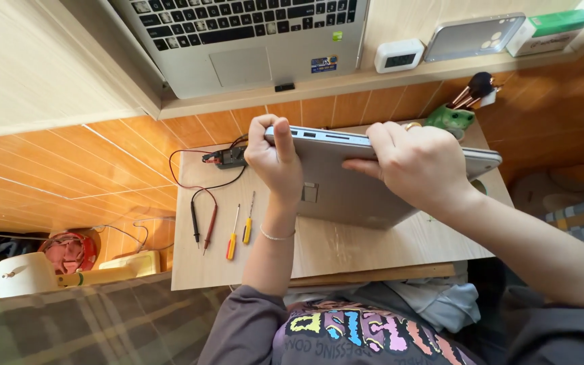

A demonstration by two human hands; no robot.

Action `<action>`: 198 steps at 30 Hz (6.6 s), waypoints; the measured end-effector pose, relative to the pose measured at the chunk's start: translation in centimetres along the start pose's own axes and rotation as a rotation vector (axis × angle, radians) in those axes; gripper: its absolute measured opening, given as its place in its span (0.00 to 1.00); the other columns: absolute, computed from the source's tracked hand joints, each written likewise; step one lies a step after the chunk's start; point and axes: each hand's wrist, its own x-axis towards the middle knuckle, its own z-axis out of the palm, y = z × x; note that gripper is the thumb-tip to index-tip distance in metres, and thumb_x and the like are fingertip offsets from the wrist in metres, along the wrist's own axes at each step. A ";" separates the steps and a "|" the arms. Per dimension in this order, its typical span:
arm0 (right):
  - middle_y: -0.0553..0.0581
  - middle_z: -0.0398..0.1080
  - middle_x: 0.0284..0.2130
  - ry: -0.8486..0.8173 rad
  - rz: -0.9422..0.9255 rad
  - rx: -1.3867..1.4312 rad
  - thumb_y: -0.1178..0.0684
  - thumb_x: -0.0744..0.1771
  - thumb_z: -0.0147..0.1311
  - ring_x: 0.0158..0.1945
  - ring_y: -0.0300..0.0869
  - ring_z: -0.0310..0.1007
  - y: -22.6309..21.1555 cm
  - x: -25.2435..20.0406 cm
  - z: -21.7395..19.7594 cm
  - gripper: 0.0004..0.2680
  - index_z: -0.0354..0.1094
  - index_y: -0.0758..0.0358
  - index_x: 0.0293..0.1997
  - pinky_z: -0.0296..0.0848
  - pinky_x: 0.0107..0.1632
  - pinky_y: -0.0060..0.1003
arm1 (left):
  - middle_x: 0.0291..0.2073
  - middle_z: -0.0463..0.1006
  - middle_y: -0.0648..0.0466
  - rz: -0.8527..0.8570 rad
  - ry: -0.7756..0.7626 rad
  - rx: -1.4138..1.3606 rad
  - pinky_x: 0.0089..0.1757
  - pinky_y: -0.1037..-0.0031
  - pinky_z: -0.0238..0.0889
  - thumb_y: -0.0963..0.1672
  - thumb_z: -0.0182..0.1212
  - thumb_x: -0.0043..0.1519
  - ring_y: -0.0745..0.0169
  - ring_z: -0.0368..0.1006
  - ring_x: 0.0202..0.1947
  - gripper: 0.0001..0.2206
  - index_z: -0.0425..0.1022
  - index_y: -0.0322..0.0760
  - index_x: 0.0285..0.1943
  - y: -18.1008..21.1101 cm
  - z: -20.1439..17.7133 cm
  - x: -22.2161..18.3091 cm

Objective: Disassembling a laptop to check internal components and then reassembling the back cover.

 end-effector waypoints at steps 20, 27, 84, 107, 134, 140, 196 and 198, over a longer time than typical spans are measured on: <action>0.52 0.66 0.20 0.130 0.020 0.067 0.33 0.65 0.62 0.22 0.44 0.70 -0.3 -0.9 0.2 0.19 0.65 0.58 0.27 0.65 0.27 0.36 | 0.42 0.81 0.51 0.425 -1.027 0.341 0.42 0.67 0.72 0.43 0.72 0.59 0.52 0.79 0.40 0.16 0.77 0.38 0.56 7.7 -5.4 6.7; 0.53 0.68 0.22 0.145 0.021 0.053 0.33 0.64 0.63 0.23 0.45 0.69 -0.2 -1.1 0.2 0.18 0.68 0.59 0.31 0.64 0.27 0.36 | 0.41 0.83 0.52 0.026 -1.111 0.056 0.45 0.74 0.73 0.38 0.69 0.62 0.67 0.79 0.40 0.16 0.74 0.35 0.58 6.1 -6.8 7.2; 0.57 0.79 0.36 -0.041 0.380 1.063 0.58 0.65 0.60 0.37 0.37 0.80 7.0 -10.1 0.1 0.11 0.71 0.66 0.52 0.75 0.42 0.30 | 0.28 0.81 0.46 0.417 -1.510 0.585 0.32 0.53 0.69 0.49 0.60 0.62 0.40 0.78 0.28 0.11 0.74 0.37 0.39 12.5 7.2 1.5; 0.51 0.77 0.39 0.077 0.535 1.269 0.49 0.66 0.67 0.41 0.33 0.74 4.1 -20.1 16.8 0.12 0.74 0.67 0.46 0.75 0.45 0.30 | 0.19 0.77 0.54 0.723 -1.240 0.769 0.22 0.61 0.63 0.58 0.69 0.54 0.50 0.76 0.21 0.23 0.69 0.39 0.33 9.2 1.1 5.0; 0.54 0.69 0.16 -0.112 -0.060 0.496 0.35 0.60 0.64 0.21 0.50 0.71 -0.6 -6.3 8.0 0.17 0.66 0.58 0.25 0.68 0.26 0.43 | 0.38 0.83 0.55 -0.542 -0.539 0.023 0.42 0.78 0.70 0.39 0.75 0.54 0.73 0.76 0.38 0.15 0.76 0.33 0.48 -15.2 -17.9 -12.7; 0.54 0.69 0.16 -0.203 -0.100 0.437 0.34 0.61 0.63 0.21 0.50 0.72 -1.8 -5.3 9.2 0.17 0.66 0.57 0.24 0.68 0.26 0.44 | 0.42 0.85 0.54 -0.458 -0.714 0.233 0.48 0.72 0.71 0.40 0.75 0.56 0.64 0.80 0.45 0.16 0.78 0.33 0.51 -13.4 -18.5 -11.0; 0.58 0.79 0.32 -0.475 0.087 0.786 0.49 0.64 0.60 0.34 0.53 0.79 -4.7 -3.7 7.1 0.12 0.75 0.59 0.51 0.75 0.37 0.46 | 0.35 0.82 0.43 -0.078 -1.622 0.654 0.38 0.49 0.68 0.48 0.55 0.65 0.37 0.77 0.37 0.16 0.73 0.46 0.61 1.9 -6.0 1.6; 0.58 0.79 0.31 -0.500 0.119 0.787 0.49 0.64 0.60 0.34 0.53 0.79 -4.8 -3.7 7.0 0.12 0.76 0.58 0.50 0.75 0.37 0.46 | 0.35 0.82 0.42 -0.104 -1.666 0.644 0.39 0.49 0.68 0.47 0.54 0.65 0.36 0.77 0.37 0.16 0.73 0.47 0.62 1.5 -5.5 1.4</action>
